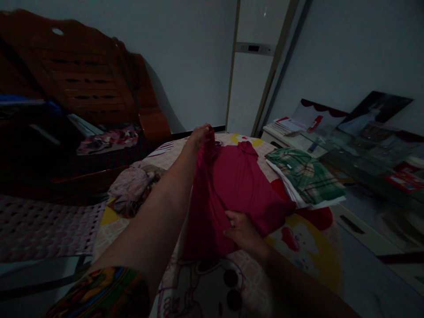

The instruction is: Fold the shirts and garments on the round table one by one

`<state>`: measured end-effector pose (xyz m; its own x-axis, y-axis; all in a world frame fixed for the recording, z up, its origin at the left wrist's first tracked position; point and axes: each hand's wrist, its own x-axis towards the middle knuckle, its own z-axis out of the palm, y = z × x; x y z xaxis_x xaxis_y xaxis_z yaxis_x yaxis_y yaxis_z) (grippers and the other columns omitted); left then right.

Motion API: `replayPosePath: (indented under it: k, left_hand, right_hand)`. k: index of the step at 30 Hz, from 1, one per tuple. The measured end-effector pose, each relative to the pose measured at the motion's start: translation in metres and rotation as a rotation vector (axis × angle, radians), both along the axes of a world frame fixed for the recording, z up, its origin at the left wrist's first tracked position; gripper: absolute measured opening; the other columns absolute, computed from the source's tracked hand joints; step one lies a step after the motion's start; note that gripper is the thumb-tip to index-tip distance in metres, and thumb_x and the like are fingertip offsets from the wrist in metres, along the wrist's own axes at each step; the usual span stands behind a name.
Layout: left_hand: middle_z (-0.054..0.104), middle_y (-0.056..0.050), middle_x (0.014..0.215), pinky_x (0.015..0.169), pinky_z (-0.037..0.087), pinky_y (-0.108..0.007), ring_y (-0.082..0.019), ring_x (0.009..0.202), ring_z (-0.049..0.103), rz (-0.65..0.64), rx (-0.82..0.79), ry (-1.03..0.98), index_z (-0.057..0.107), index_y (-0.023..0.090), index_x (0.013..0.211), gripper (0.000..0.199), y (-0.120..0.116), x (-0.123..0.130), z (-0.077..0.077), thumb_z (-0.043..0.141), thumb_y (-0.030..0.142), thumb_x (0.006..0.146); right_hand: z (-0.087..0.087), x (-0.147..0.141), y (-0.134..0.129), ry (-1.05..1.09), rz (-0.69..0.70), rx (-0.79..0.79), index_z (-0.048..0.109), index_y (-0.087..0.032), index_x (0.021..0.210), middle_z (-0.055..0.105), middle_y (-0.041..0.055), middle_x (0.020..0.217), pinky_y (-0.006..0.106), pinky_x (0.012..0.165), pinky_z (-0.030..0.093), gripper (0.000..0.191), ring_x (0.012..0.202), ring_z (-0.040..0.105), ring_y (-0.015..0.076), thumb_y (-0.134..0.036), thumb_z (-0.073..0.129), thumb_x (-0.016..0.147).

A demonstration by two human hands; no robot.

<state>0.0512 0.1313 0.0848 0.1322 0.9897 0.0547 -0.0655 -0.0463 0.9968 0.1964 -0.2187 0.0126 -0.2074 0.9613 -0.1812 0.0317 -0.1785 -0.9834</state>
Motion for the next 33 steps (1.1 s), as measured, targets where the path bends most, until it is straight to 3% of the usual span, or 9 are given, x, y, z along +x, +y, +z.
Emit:
replayPosePath:
  k: [5, 10, 15, 18, 21, 25, 27, 30, 33]
  left_hand:
    - [0.056, -0.007, 0.148, 0.106, 0.043, -0.057, -0.031, 0.139, 0.049, 0.069, 0.184, -0.054, 0.054, 0.033, 0.141, 0.048, 0.011, -0.004, 0.005, 0.055, 0.042, 0.093]
    - [0.049, -0.006, 0.155, 0.108, 0.04, -0.059, -0.029, 0.142, 0.047, 0.014, 0.223, -0.051, 0.05, 0.036, 0.145, 0.049, 0.016, -0.002, 0.0, 0.049, 0.044, 0.097]
    - [0.05, -0.009, 0.154, 0.112, 0.038, -0.054, -0.027, 0.143, 0.045, -0.079, 0.141, -0.028, 0.052, 0.031, 0.145, 0.052, 0.003, 0.02, -0.02, 0.054, 0.043, 0.094]
    - [0.056, -0.012, 0.148, 0.113, 0.039, -0.047, -0.025, 0.139, 0.051, -0.091, 0.155, -0.002, 0.056, 0.024, 0.143, 0.053, 0.001, 0.025, -0.022, 0.055, 0.038, 0.092]
    - [0.066, -0.011, 0.135, 0.108, 0.044, -0.04, -0.025, 0.128, 0.058, -0.013, 0.202, 0.225, 0.066, 0.016, 0.13, 0.046, 0.001, 0.017, -0.019, 0.055, 0.029, 0.087]
    - [0.075, -0.012, 0.112, 0.096, 0.049, -0.033, -0.027, 0.112, 0.065, 0.331, 0.166, 0.686, 0.076, 0.014, 0.104, 0.03, -0.012, -0.014, -0.028, 0.06, 0.026, 0.081]
    - [0.075, -0.016, 0.103, 0.089, 0.05, -0.033, -0.029, 0.104, 0.067, 0.439, 0.088, 0.836, 0.076, 0.013, 0.096, 0.027, -0.026, -0.031, -0.038, 0.062, 0.032, 0.081]
    - [0.075, -0.018, 0.097, 0.082, 0.051, -0.034, -0.029, 0.098, 0.069, 0.397, 0.044, 0.938, 0.075, 0.012, 0.088, 0.033, -0.044, -0.047, -0.053, 0.062, 0.042, 0.084]
    - [0.076, -0.016, 0.096, 0.082, 0.051, -0.034, -0.029, 0.098, 0.07, 0.31, 0.064, 0.958, 0.075, 0.015, 0.084, 0.04, -0.052, -0.047, -0.061, 0.063, 0.053, 0.083]
  right_hand:
    - [0.006, -0.004, -0.004, 0.168, 0.048, -0.017, 0.071, -0.021, 0.095, 0.073, 0.0001, 0.084, 0.031, 0.071, 0.054, 0.037, 0.077, 0.068, 0.0197, -0.016, 0.058, 0.061]
    - [0.002, -0.004, -0.004, 0.208, -0.017, -0.034, 0.068, -0.02, 0.092, 0.074, 0.0005, 0.084, 0.031, 0.072, 0.055, 0.035, 0.077, 0.069, 0.0195, -0.014, 0.057, 0.059]
    - [-0.01, 0.0, -0.003, 0.116, -0.046, -0.04, 0.066, -0.02, 0.09, 0.074, 0.0001, 0.083, 0.027, 0.064, 0.054, 0.031, 0.073, 0.067, 0.0186, -0.015, 0.061, 0.061]
    - [-0.013, 0.001, -0.002, 0.099, -0.04, -0.049, 0.067, -0.02, 0.095, 0.074, 0.0008, 0.083, 0.026, 0.062, 0.053, 0.033, 0.073, 0.068, 0.019, -0.017, 0.064, 0.062]
    - [-0.012, 0.001, -0.001, 0.095, -0.036, -0.049, 0.068, -0.02, 0.098, 0.074, 0.0008, 0.084, 0.028, 0.062, 0.053, 0.036, 0.071, 0.067, 0.0188, -0.017, 0.063, 0.063]
    - [-0.007, 0.0, -0.001, 0.073, -0.041, -0.04, 0.068, -0.021, 0.097, 0.074, -0.0007, 0.083, 0.028, 0.063, 0.053, 0.039, 0.069, 0.067, 0.0186, -0.016, 0.058, 0.06]
    - [-0.004, 0.0, -0.001, 0.082, -0.041, -0.044, 0.068, -0.021, 0.096, 0.075, -0.0011, 0.082, 0.028, 0.063, 0.053, 0.04, 0.071, 0.068, 0.0192, -0.016, 0.057, 0.059]
    - [-0.002, 0.0, -0.001, 0.109, -0.044, -0.049, 0.068, -0.021, 0.095, 0.075, -0.0017, 0.082, 0.029, 0.065, 0.054, 0.038, 0.069, 0.068, 0.0189, -0.016, 0.057, 0.059]
    - [0.0, -0.001, -0.002, 0.134, -0.037, -0.056, 0.068, -0.021, 0.095, 0.074, -0.0021, 0.08, 0.029, 0.065, 0.054, 0.037, 0.068, 0.068, 0.0188, -0.018, 0.058, 0.06]
